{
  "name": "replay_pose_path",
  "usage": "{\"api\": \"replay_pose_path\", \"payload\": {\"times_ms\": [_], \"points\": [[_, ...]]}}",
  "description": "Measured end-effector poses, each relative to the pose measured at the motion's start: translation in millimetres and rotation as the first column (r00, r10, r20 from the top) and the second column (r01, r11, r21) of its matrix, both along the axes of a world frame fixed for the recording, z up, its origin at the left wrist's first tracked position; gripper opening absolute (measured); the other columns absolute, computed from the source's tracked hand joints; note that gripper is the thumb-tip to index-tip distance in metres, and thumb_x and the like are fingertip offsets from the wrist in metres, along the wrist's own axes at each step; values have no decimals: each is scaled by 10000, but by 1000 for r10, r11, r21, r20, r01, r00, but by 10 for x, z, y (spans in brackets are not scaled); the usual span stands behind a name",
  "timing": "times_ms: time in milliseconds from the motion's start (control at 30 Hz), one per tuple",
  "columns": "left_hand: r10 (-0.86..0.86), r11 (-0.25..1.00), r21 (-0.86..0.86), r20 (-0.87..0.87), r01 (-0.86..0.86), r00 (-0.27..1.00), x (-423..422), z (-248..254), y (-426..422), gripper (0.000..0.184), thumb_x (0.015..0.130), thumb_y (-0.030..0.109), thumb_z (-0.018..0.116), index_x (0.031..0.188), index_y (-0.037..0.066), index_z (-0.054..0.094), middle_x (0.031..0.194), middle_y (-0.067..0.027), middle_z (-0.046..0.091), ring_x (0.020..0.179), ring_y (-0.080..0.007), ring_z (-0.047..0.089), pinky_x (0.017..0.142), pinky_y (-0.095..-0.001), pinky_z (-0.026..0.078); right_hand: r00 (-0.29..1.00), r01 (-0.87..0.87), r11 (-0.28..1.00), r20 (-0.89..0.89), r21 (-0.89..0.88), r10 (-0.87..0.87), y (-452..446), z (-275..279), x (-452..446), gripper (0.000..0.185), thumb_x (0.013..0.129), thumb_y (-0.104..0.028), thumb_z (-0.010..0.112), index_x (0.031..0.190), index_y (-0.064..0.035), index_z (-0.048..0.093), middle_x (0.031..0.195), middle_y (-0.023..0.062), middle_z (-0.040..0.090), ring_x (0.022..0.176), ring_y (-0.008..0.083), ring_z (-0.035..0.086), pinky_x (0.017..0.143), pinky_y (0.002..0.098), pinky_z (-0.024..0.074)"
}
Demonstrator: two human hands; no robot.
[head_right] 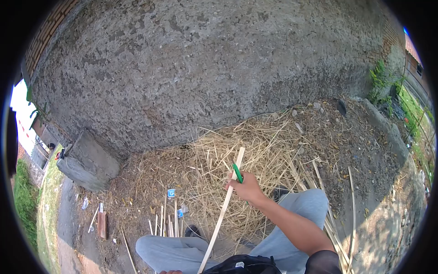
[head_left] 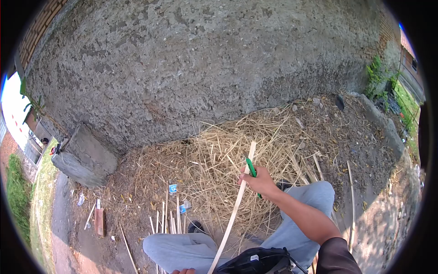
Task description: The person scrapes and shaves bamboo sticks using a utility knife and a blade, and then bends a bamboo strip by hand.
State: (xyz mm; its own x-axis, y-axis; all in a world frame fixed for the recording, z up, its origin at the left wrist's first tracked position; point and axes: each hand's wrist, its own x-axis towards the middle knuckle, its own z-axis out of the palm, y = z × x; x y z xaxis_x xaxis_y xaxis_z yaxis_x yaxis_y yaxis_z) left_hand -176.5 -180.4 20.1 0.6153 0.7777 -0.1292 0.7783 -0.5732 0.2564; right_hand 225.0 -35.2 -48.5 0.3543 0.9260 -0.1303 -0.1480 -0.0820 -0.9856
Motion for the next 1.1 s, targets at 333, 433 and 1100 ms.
{"api": "replay_pose_path", "payload": {"times_ms": [333,433,1100], "points": [[-7,989,-140,307,53,952,1541,-323,917,400,1004,310,484,1234,-9,412,733,-224,648,699,-407,666,596,-509,505,926,47,999,375,3,-45,39,165,-146,244,845,-97,608,1034,57,624,706,93,710,552,102,605,505,270,450],[17,969,-240,315,62,949,1863,-435,1166,452,984,259,500,1308,-17,351,728,-240,646,639,-443,640,580,-541,497,914,42,996,400,80,-70,73,86,-177,270,871,-152,621,1035,63,630,697,95,703,535,126,595,513,292,453],[237,939,-337,491,-68,838,1728,-795,1442,234,1018,173,405,996,-55,452,659,-317,583,638,-512,594,608,-589,429,466,-244,970,877,3,114,-157,352,-318,323,982,-314,544,1106,-51,683,794,184,678,673,366,659,617,465,521]]}}
